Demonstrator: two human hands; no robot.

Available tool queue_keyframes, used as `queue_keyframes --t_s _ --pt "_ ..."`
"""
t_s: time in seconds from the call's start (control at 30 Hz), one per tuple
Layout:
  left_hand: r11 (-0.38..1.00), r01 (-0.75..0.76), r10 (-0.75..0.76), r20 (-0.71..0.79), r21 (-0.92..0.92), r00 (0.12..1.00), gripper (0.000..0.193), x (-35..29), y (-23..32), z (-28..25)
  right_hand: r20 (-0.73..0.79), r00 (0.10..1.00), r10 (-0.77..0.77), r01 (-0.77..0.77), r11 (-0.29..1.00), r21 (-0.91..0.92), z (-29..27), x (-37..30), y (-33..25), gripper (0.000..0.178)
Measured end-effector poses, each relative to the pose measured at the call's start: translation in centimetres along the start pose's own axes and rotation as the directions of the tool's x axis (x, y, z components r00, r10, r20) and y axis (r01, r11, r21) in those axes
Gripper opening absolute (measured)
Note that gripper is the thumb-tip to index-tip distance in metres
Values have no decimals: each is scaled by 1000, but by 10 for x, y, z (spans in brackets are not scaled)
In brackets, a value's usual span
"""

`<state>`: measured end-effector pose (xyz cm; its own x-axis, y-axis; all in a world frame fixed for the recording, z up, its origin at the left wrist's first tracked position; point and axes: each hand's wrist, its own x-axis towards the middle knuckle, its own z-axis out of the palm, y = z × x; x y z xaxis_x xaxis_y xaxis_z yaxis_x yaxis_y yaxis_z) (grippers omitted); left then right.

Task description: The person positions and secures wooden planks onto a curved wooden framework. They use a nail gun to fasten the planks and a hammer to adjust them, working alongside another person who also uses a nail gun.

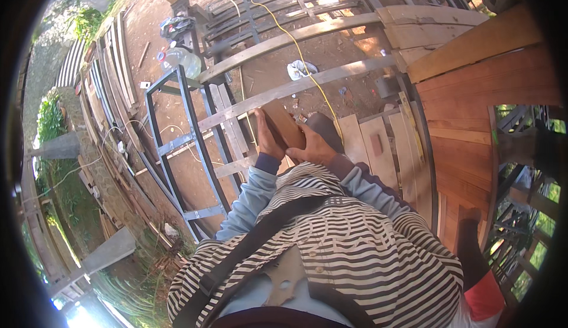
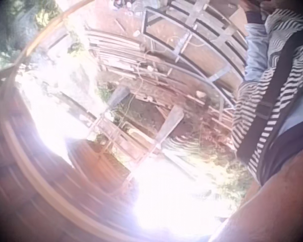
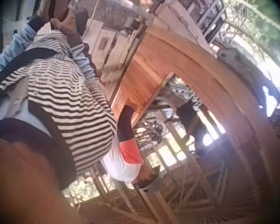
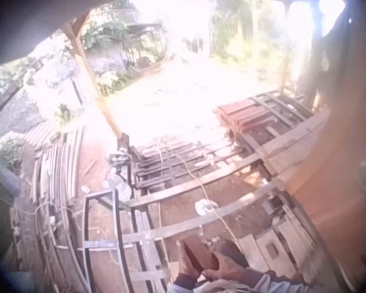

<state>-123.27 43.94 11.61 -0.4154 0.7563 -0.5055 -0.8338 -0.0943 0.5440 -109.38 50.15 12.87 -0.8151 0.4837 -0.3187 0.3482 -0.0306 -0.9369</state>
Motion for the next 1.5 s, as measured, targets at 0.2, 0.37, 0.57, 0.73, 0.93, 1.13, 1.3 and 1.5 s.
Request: queue_keyframes --t_s 0.2,0.37,0.57,0.73,0.93,1.13,1.3,1.5 --pt "983 -47 28 110 177 994 74 132 27 20 -61 998 -6 16 987 157 -60 112 22 87" --pt "972 13 -17 15 235 1000 72 277 52 56 -132 990 -41 70 972 223 -118 240 38 90" --pt "977 19 -39 89 212 995 56 352 75 94 -138 987 80 -43 967 251 -153 302 37 98" --pt "901 -93 23 167 424 986 54 349 76 109 -236 971 26 37 965 260 -144 299 42 98" --pt "832 -292 151 314 472 937 46 289 50 112 -394 910 -125 235 940 245 -114 237 49 93" --pt "771 -335 82 438 541 895 44 222 15 127 -480 870 -116 319 874 366 -99 160 50 88" --pt "711 -336 93 392 618 915 36 215 9 123 -453 887 -95 223 945 238 -90 147 57 86" --pt "678 -221 -6 307 701 952 37 224 -4 131 -418 908 31 111 943 312 -103 127 54 88"
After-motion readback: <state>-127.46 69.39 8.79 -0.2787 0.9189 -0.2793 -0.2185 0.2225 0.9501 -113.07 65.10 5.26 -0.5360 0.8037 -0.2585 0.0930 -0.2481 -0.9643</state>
